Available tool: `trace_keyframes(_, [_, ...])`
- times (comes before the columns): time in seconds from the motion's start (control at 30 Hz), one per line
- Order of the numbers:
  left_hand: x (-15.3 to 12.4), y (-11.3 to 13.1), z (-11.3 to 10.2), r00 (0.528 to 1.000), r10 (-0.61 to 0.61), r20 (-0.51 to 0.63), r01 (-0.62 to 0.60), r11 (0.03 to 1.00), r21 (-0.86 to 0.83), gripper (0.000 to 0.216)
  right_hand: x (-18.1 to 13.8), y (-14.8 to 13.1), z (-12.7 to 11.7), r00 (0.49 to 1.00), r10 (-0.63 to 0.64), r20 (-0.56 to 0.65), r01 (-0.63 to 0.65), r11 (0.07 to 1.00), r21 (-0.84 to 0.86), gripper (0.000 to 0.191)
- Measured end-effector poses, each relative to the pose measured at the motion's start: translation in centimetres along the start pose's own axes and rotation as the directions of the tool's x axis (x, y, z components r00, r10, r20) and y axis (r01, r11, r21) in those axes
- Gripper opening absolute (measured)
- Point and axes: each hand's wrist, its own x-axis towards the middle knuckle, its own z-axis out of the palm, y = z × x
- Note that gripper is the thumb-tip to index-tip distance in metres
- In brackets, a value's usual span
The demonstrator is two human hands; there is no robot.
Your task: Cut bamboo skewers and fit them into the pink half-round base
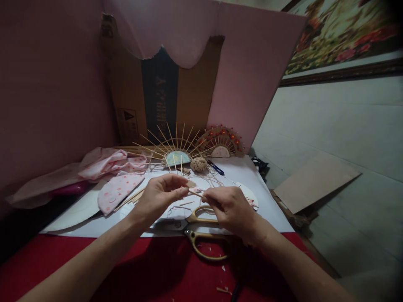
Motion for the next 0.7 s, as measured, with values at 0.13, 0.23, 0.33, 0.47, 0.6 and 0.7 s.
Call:
trace_keyframes(0.13, [-0.2, -0.7, 0.6, 0.891, 0.419, 0.176, -0.449, 0.75, 0.486, 0.015, -0.2, 0.0, 0.4, 0.994, -0.097, 0.044, 0.106, 0.951, -0.29, 0.006])
trace_keyframes(0.23, [-1.0, -1.3, 1.3, 0.83, 0.404, 0.383, -0.554, 0.528, 0.643, 0.019, -0.2, -0.5, 0.9, 0.983, -0.175, 0.047, 0.18, 0.911, -0.371, 0.017])
trace_keyframes(0.33, [-1.6, -1.5, 1.9, 0.877, 0.275, 0.394, -0.48, 0.447, 0.755, 0.021, 0.0, -1.0, 1.3, 0.97, -0.242, 0.024, 0.23, 0.882, -0.412, 0.018])
trace_keyframes(0.47, [-1.6, -1.1, 1.8, 0.932, 0.272, 0.24, -0.361, 0.626, 0.691, 0.024, -0.1, -1.8, 1.1, 0.943, -0.295, -0.156, 0.191, 0.86, -0.474, 0.012])
trace_keyframes(0.6, [-0.6, -0.4, 1.0, 1.0, -0.004, 0.022, -0.001, 0.98, 0.201, 0.019, -0.5, -2.7, 1.0, 0.879, -0.236, -0.415, 0.133, 0.956, -0.262, 0.015])
trace_keyframes(0.7, [-0.4, -0.1, 0.6, 0.972, -0.209, 0.107, 0.226, 0.957, -0.182, 0.025, -0.2, -2.2, 1.6, 0.922, 0.134, -0.364, -0.046, 0.97, 0.24, 0.021])
